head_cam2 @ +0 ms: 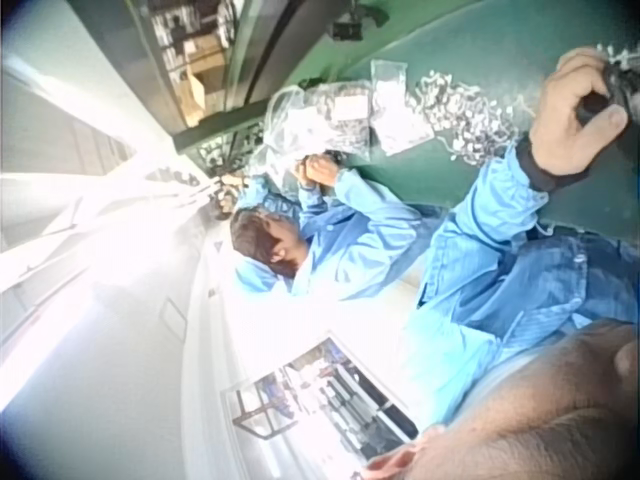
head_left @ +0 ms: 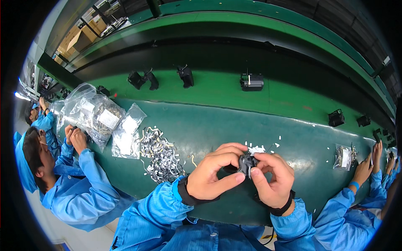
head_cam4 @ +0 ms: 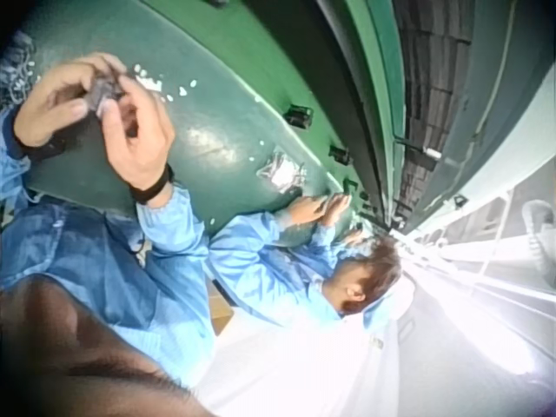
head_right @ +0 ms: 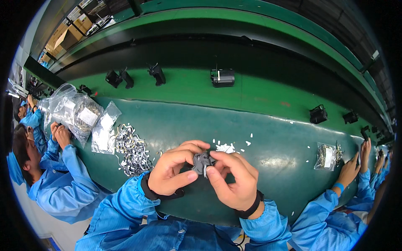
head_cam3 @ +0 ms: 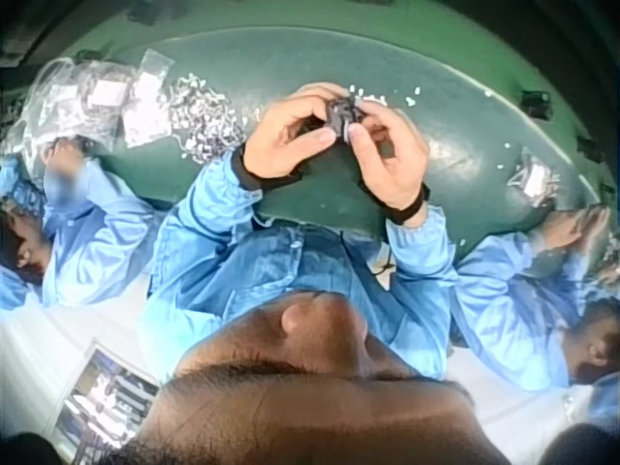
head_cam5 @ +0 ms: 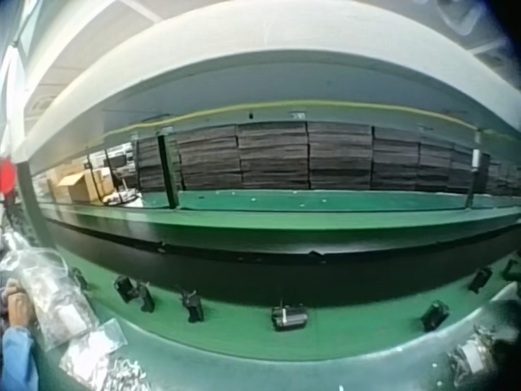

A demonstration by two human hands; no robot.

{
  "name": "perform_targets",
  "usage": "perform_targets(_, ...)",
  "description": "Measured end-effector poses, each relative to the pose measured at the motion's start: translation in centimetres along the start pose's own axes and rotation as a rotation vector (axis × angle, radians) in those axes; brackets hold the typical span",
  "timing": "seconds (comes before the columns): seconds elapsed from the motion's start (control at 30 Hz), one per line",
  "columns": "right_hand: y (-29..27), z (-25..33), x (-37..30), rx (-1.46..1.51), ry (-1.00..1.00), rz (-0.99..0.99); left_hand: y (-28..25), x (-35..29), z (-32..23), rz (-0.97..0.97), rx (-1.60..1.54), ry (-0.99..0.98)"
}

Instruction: Assembling small black plastic and metal components on an industrial assembly line.

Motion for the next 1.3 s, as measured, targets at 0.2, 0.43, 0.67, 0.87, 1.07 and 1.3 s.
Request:
perform_targets(0.2,0.3,0.8,0.2,-0.04,-0.066,0.014,0.2,0.3,0.1,-0.083,0.019,-0.08)
perform_targets(0.43,1.4,1.7,0.0,-0.115,-0.149,0.095,-0.3,0.2,-0.7,-0.086,0.154,0.046)
perform_targets(0.67,1.1,1.1,0.2,-0.166,-0.078,0.019,-0.1,0.3,-1.0,-0.126,0.232,0.08)
perform_targets(0.87,1.5,1.3,0.2,-0.165,-0.114,0.091,-0.2,0.3,-1.1,-0.07,0.225,0.153)
perform_targets(1.07,1.4,-1.4,-0.9,0.123,0.208,0.103,0.3,0.1,-1.1,-0.092,0.302,0.154)
perform_targets(1.3,2.3,-1.6,-1.1,0.154,0.145,0.082,-0.4,0.0,-0.4,-0.102,0.209,0.108)
Point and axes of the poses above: each hand's wrist, its own x-axis towards the middle knuckle, its own y-axis out of the palm, z = x × y, the point moved 9 cm from there along x, towards the middle knuckle, and after that the axes turned 5 degrees about -z, right-handed, at the moved point
